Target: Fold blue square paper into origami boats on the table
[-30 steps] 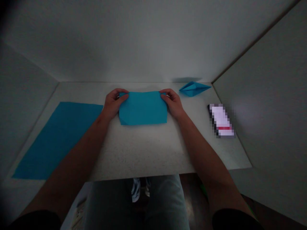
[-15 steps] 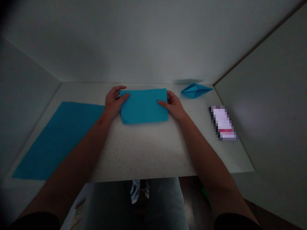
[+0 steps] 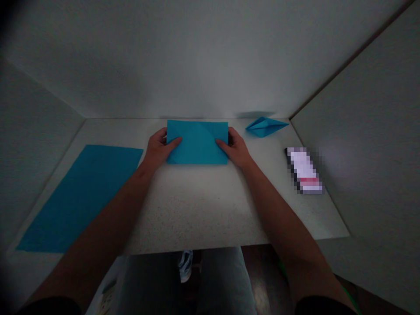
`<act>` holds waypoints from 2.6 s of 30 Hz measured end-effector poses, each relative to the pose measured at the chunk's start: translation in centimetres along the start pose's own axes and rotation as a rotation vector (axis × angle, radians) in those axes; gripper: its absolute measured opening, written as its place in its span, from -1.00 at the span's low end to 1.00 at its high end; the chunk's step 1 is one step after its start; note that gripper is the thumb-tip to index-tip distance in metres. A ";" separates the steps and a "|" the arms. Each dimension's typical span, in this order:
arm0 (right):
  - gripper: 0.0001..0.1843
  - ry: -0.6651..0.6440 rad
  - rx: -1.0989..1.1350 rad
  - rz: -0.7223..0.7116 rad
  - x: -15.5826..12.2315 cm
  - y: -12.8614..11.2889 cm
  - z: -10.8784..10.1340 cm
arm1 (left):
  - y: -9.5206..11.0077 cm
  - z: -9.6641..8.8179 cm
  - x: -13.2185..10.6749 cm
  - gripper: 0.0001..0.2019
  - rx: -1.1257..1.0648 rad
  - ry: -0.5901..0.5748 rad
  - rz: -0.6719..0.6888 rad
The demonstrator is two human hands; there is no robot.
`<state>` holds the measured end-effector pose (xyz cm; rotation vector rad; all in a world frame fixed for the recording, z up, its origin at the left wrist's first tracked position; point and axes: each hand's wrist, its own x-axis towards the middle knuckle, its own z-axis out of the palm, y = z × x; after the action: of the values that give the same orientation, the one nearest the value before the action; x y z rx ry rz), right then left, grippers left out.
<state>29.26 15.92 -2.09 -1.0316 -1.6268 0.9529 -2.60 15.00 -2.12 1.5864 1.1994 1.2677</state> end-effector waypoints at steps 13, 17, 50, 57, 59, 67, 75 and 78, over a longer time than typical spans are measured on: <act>-0.41 -0.299 -0.618 -0.258 -0.8 -1.4 -0.1 | 1.0 0.5 -0.6 -0.61 0.560 -0.177 0.299; -0.28 -0.365 -0.709 -0.228 -1.2 -1.6 -0.1 | 1.7 0.8 -1.5 -0.47 0.717 -0.349 0.320; -0.72 -0.389 -0.498 -0.222 -0.2 -1.6 -2.7 | 2.4 0.1 -2.1 -0.75 0.590 -0.432 0.375; -0.70 -0.269 -0.424 -0.061 -0.5 -1.5 -2.5 | 1.6 -0.2 -2.1 -0.76 0.549 -0.318 0.333; -0.67 -0.209 -0.430 -0.013 -0.6 -1.3 -2.3 | 1.4 -0.4 -2.1 -0.74 0.548 -0.222 0.256; -0.58 -0.080 -0.640 -0.104 -0.3 0.0 -2.2 | 1.2 -0.4 -2.1 -0.78 0.654 -0.118 0.324; -0.56 0.058 -0.796 -0.057 -0.7 0.3 -2.1 | 2.5 0.1 -2.7 -0.65 0.788 -0.291 0.366; -0.59 0.018 -0.787 -0.020 -0.5 0.1 -2.1 | 2.8 0.3 -3.0 -0.71 0.780 -0.295 0.347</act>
<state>31.41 15.70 -1.85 -1.5205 -2.0410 0.2582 -1.89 11.37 -0.30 2.5322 1.3403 0.7283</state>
